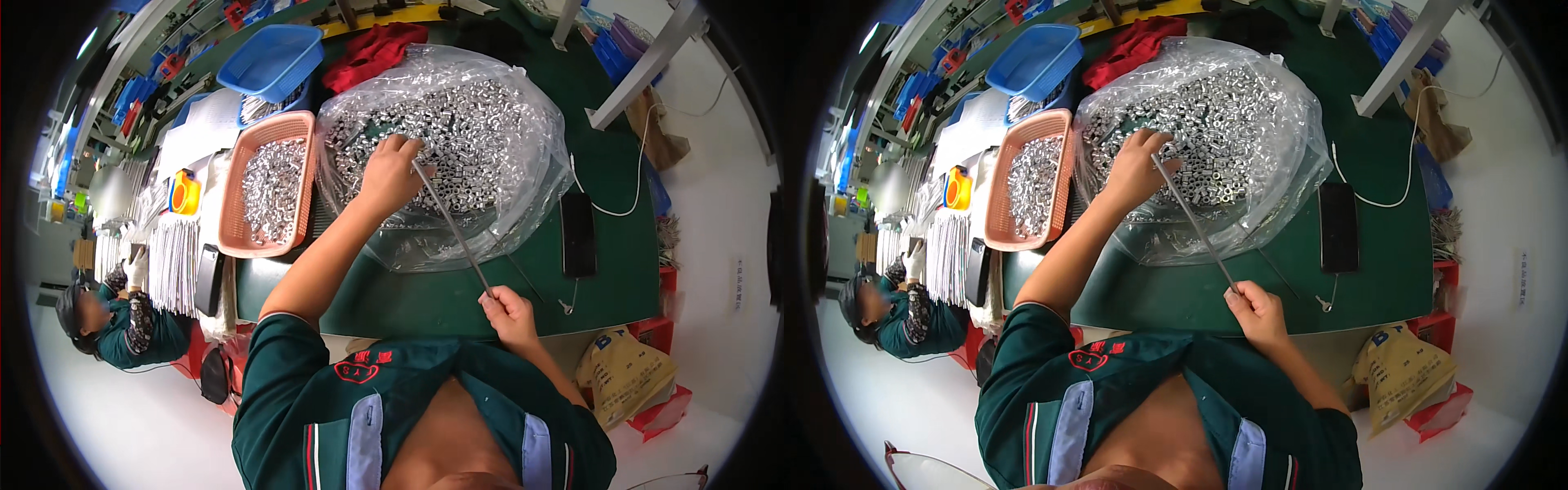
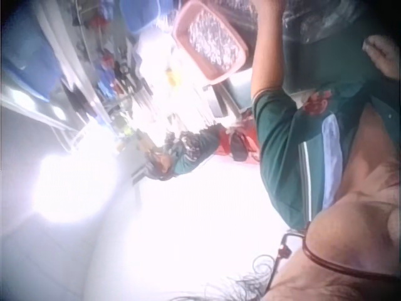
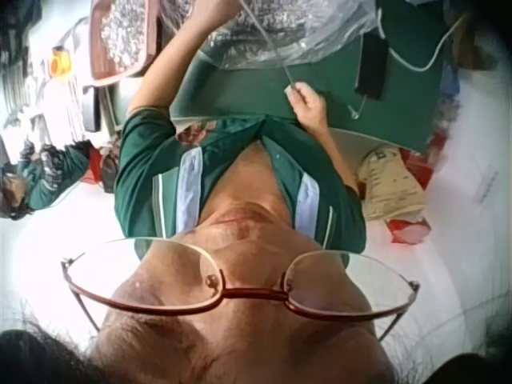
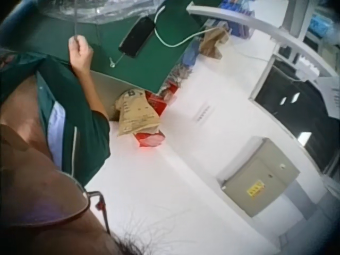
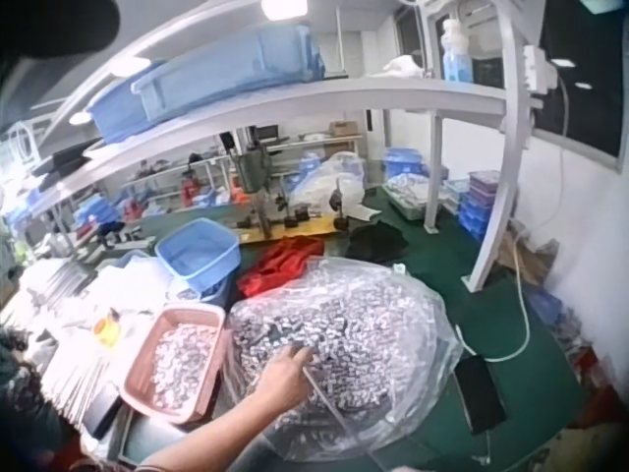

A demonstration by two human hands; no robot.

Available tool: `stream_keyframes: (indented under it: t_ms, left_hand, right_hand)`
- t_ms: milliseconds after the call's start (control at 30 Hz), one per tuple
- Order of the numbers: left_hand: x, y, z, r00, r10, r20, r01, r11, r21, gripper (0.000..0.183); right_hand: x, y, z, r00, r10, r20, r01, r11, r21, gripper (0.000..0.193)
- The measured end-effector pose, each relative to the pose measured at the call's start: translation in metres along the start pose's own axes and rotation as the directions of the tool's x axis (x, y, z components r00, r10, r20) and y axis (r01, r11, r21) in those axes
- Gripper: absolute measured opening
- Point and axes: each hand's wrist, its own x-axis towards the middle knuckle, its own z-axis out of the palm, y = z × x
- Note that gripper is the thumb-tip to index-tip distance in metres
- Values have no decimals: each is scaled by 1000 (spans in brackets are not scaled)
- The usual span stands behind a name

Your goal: The person uses a long metal rod to pick up small silver cylindrical metal parts from a large plastic bag and threads them onto the rod. The person holds the rod with both hands and repeatedly inserts the parts into the rod's opening. A coworker is visible in the background working at a separate station.

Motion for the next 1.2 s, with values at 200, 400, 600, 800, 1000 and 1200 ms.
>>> stream_keyframes:
  t_ms: [200, 400, 600, 800, 1000, 1200]
  left_hand:
    - [33, 9, 28, 995, -30, 95, -1, 950, 311, 66]
    - [55, -6, 61, 980, 193, 47, -199, 948, 248, 45]
    - [61, -3, 65, 963, 251, 95, -266, 938, 222, 36]
    - [63, -1, 69, 967, 226, 113, -245, 948, 202, 30]
    - [54, 8, 62, 979, 147, 139, -174, 962, 210, 38]
    - [46, 10, 55, 968, 236, 90, -249, 950, 188, 47]
  right_hand:
    - [4, -4, -6, 999, -27, 22, 26, 1000, 15, 15]
    - [7, 1, -10, 997, -60, 49, 60, 998, 18, 14]
    - [9, -1, -14, 996, -55, 63, 53, 998, 27, 12]
    - [9, -2, -14, 995, -87, 43, 87, 996, 17, 11]
    - [7, -6, -15, 996, -80, 42, 78, 996, 42, 11]
    - [9, -4, -16, 996, -71, 62, 67, 996, 64, 12]
